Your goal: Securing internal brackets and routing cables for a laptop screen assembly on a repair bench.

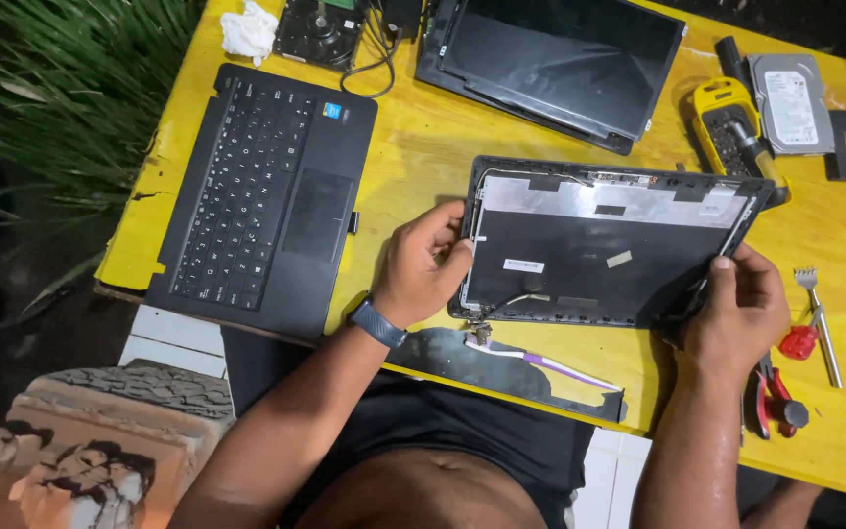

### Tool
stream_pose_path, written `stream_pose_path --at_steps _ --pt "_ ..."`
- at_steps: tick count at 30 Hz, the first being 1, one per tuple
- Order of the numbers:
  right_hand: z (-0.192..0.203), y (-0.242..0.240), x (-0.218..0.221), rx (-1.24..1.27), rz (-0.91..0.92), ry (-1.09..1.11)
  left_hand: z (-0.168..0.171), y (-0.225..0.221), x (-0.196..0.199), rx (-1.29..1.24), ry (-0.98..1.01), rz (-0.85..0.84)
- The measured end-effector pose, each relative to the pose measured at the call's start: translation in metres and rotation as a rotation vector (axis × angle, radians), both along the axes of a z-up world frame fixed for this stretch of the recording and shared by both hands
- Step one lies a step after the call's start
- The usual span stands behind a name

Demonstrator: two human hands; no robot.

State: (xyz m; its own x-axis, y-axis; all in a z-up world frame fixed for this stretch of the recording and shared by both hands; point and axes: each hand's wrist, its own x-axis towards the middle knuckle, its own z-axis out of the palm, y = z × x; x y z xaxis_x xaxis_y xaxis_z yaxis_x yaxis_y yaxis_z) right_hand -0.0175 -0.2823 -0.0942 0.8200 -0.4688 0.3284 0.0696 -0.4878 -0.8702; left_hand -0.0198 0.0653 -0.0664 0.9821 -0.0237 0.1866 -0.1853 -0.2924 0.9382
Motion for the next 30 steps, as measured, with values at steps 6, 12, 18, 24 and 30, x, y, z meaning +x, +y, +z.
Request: stream_pose_path --at_steps 6,12,18,24,30 --pt "-0.004 -0.002 0.001 0.030 0.004 0.003 -0.019 -0.001 0.002 0.050 -0.085 0.005" --pt "-0.005 -0.003 0.000 0.014 0.026 -0.035 -0.020 -0.002 0.001 0.059 -0.095 0.007" --pt "-0.003 0.000 0.000 0.055 0.021 -0.049 -0.038 -0.001 -0.001 -0.103 -0.029 0.013" --pt "-0.006 -0.005 -0.001 0.012 0.030 -0.049 -0.036 -0.004 0.000 -0.034 -0.148 0.050" --pt "-0.010 -0.008 0.002 0.003 0.020 -0.058 -0.032 -0.007 0.000 0.041 -0.154 0.104"
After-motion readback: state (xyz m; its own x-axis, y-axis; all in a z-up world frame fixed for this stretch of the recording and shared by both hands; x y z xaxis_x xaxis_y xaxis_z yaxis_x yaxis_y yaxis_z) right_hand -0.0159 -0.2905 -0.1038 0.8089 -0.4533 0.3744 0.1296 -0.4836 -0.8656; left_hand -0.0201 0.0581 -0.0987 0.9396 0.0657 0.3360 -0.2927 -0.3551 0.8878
